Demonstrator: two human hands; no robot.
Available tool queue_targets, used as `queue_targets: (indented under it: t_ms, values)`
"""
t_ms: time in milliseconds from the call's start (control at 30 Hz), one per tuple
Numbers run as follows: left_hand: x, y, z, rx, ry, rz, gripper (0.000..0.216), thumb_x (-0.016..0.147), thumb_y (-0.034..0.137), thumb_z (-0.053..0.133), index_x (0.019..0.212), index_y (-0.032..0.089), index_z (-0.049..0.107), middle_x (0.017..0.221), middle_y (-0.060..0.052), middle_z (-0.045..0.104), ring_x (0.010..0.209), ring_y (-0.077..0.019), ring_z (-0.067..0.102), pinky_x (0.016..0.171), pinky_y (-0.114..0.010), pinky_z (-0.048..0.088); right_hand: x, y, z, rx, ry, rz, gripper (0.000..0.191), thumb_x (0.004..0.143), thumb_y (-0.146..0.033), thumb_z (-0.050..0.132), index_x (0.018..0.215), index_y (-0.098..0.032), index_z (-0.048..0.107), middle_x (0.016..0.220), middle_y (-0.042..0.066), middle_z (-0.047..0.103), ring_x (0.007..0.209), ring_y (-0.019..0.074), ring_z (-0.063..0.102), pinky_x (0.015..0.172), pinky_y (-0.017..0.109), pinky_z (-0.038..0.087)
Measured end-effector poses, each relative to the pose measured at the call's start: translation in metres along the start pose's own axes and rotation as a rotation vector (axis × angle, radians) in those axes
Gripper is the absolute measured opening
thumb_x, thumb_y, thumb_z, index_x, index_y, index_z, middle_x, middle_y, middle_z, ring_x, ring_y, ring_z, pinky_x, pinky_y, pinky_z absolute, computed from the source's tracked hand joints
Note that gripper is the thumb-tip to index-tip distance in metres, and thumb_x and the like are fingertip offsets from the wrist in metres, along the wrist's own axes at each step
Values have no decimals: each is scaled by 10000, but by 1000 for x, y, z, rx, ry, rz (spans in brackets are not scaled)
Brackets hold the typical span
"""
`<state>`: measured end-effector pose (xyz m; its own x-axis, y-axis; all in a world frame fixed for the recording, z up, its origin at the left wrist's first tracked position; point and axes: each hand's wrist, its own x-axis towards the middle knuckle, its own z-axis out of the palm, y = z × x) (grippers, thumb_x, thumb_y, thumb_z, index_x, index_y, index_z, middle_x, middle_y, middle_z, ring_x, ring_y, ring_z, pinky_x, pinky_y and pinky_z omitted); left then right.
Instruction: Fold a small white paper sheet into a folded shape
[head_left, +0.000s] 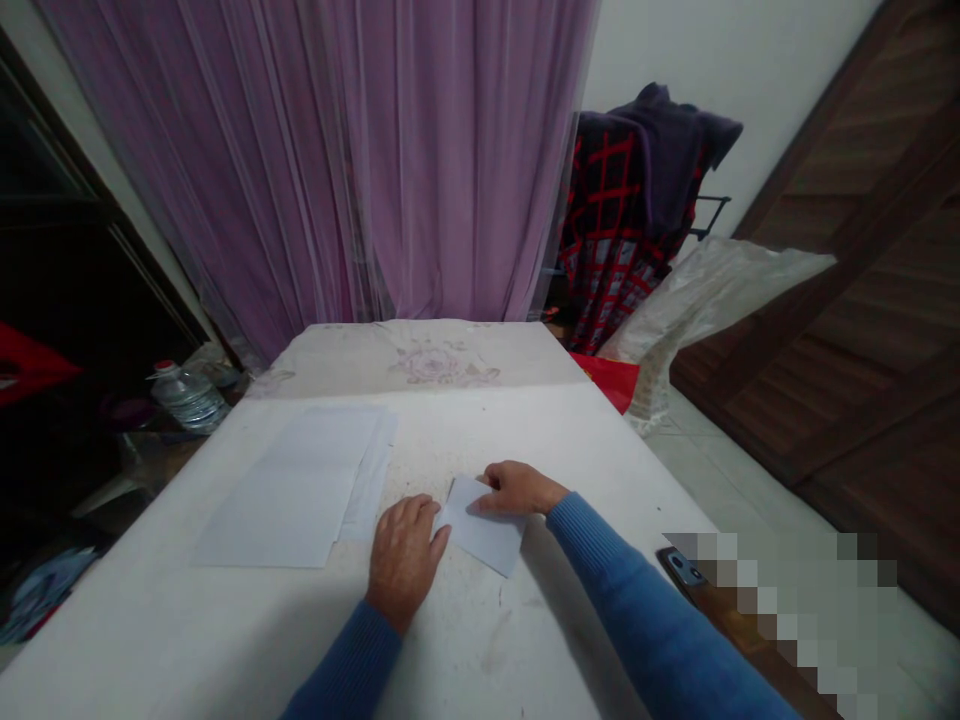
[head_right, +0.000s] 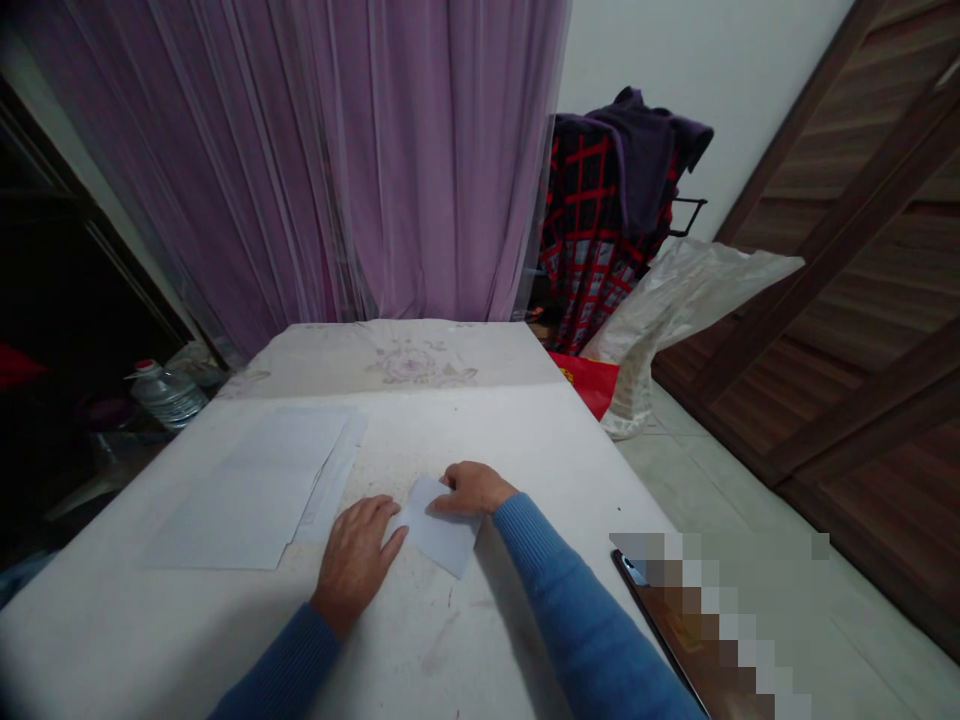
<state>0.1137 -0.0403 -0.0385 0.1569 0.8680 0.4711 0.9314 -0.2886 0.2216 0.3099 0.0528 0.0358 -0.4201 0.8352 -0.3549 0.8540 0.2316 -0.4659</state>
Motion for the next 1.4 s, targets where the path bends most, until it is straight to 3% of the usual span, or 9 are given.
queue_targets:
  t_ms: [167, 333, 533, 667, 800, 933, 1033, 1133, 1400]
  values:
    - [-2, -2, 3, -5, 29, 12, 189, 887, 236, 545, 1041, 213, 653, 1081, -85, 671, 1031, -250, 589, 919, -432, 450, 1, 6, 3, 87, -60, 11, 405, 753, -423, 704, 1069, -170, 676, 980, 54, 731, 816, 152, 664, 628, 202, 467]
    - [-4, -5, 4, -31, 41, 40, 213, 902, 302, 549, 1059, 210, 660, 1081, -87, 674, 1029, -247, 594, 917, -424, 458, 2, -1, 8, -4, -87, -26, 197, 751, -330, 693, 905, -221, 749, 858, 14, 751, 769, 158, 685, 596, 200, 466]
    - [-7, -10, 7, -80, 84, 19, 297, 919, 390, 517, 1130, 209, 623, 1111, -92, 675, 1062, -242, 599, 958, -416, 452, 8, -27, 4, -244, 125, -158, 210, 773, -190, 618, 947, -199, 736, 1052, 115, 706, 1042, 270, 625, 847, 334, 442]
    - [-8, -12, 8, -126, 126, -1, 270, 923, 357, 501, 1123, 203, 597, 1090, -85, 682, 1043, -234, 613, 945, -397, 466, 21, -39, -12, -522, 294, -368, 260, 824, -188, 587, 1067, -187, 678, 1101, 124, 673, 1065, 261, 594, 887, 378, 423]
    - [-7, -12, 4, -142, 115, -14, 185, 922, 298, 478, 991, 204, 621, 995, -71, 694, 965, -221, 631, 880, -375, 499, 26, -31, -16, -446, 480, -321, 447, 850, -180, 569, 1297, -191, 539, 1235, 108, 621, 1089, 236, 580, 893, 358, 435]
    - [-5, -8, -1, -104, 44, 93, 235, 933, 246, 444, 1047, 212, 647, 1080, -73, 693, 1036, -212, 621, 940, -380, 477, 14, -2, 19, -175, 571, -216, 288, 891, -130, 464, 1086, -186, 668, 1051, 67, 695, 973, 167, 633, 861, 269, 463]
    - [-6, -4, 2, -35, -6, 245, 338, 925, 320, 494, 1241, 245, 590, 1301, -64, 618, 1218, -248, 540, 1071, -466, 368, 1, 20, 59, -126, 699, -255, 307, 859, -198, 534, 1142, -192, 656, 1231, 97, 633, 1152, 221, 558, 990, 354, 422]
    - [-9, -2, 7, -6, -3, 254, 375, 923, 418, 505, 1253, 261, 591, 1330, -49, 606, 1257, -264, 515, 1122, -509, 274, -9, 32, 89, -101, 807, -188, 319, 869, -224, 526, 1157, -160, 645, 1229, 129, 625, 1152, 249, 548, 985, 408, 425]
    - [-12, 2, 7, 53, -17, 143, 353, 942, 410, 464, 1214, 258, 628, 1299, -42, 631, 1252, -267, 523, 1143, -531, 210, -28, 14, 107, -109, 860, -183, 254, 880, -166, 514, 1082, -168, 667, 1139, 108, 655, 1084, 241, 555, 954, 401, 425]
